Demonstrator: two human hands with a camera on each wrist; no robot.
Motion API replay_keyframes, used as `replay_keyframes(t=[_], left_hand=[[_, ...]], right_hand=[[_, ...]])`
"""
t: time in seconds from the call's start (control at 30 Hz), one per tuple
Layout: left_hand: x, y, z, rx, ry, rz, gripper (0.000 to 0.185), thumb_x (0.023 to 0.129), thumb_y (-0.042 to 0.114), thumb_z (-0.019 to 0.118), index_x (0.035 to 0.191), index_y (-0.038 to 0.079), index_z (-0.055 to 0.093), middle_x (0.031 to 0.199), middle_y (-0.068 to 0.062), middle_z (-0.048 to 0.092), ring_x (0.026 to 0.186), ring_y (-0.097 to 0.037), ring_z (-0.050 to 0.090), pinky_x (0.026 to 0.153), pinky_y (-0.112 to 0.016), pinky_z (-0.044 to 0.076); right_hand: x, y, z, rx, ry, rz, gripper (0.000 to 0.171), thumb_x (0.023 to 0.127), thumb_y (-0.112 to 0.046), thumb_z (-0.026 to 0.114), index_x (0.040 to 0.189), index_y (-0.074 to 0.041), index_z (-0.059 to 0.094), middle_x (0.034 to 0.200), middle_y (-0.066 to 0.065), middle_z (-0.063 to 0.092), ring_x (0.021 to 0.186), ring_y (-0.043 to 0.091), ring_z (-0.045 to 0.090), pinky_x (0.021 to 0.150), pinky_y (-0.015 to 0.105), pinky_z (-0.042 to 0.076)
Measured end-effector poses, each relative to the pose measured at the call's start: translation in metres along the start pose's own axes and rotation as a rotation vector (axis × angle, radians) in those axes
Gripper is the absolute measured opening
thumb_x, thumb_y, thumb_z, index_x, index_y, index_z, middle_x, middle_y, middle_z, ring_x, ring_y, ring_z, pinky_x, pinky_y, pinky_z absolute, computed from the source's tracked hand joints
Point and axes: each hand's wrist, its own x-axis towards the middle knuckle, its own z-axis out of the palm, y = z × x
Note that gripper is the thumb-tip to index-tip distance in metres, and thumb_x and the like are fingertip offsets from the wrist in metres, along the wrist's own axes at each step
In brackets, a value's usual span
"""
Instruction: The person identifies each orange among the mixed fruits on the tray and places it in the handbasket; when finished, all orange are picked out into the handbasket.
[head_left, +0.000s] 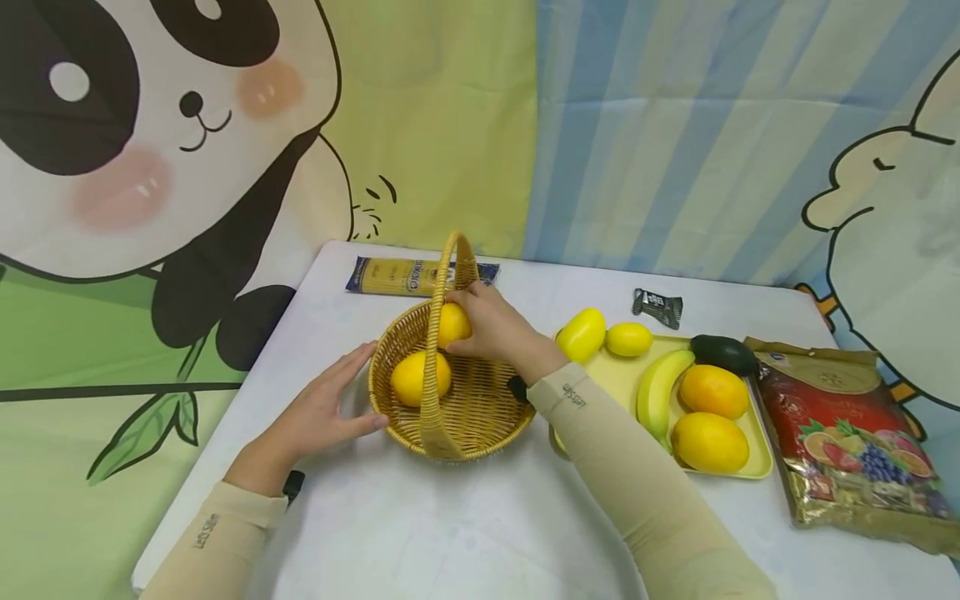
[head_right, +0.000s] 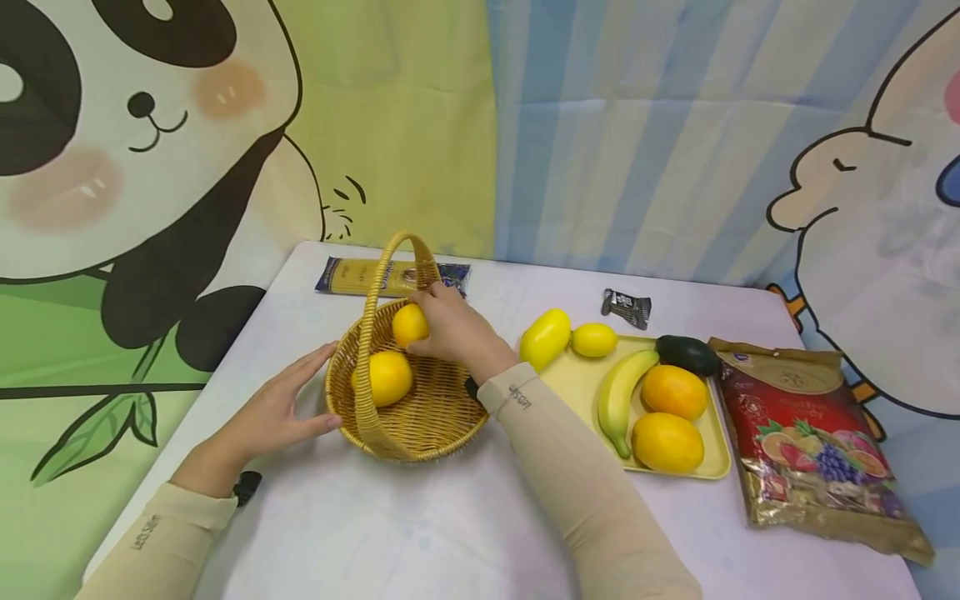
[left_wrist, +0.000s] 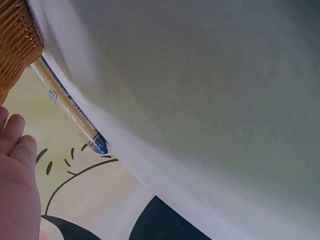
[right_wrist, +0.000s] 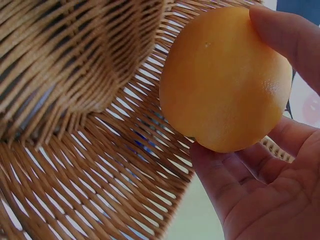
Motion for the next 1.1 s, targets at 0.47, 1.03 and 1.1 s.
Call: replay_keyframes(t=[0.47,1.03,1.1], left_hand=[[0.000,0.003,0.001,0.003,-0.005,-0.017,0.115,0.079,0.072,0.078,0.169,0.035,0.015,0.176,-0.002,0.022,0.161,-0.037,0.026,0.124,-0.070,0.029],[-0.001,0.004,0.000,0.015,-0.002,-0.016,0.116,0.079,0.074,0.077,0.169,0.035,0.015,0.176,-0.001,0.022,0.161,-0.037,0.026,0.125,-0.069,0.030],[-0.001,0.004,0.000,0.010,0.004,-0.003,0.115,0.079,0.071,0.079,0.169,0.034,0.016,0.176,-0.001,0.023,0.161,-0.036,0.027,0.125,-0.068,0.030]], right_hand=[[0.009,0.003,0.017,-0.035,0.011,-0.032,0.073,0.088,-0.039,0.084,0.150,-0.016,0.055,0.141,0.014,0.053,0.124,0.027,0.052,0.105,0.042,0.053],[0.010,0.001,0.023,-0.083,-0.018,-0.042,0.076,0.088,-0.040,0.084,0.151,-0.012,0.053,0.148,0.016,0.051,0.132,0.030,0.052,0.113,0.043,0.051],[0.010,0.001,0.023,-0.081,-0.022,-0.040,0.076,0.088,-0.040,0.084,0.151,-0.012,0.053,0.148,0.016,0.051,0.132,0.030,0.051,0.114,0.043,0.050]])
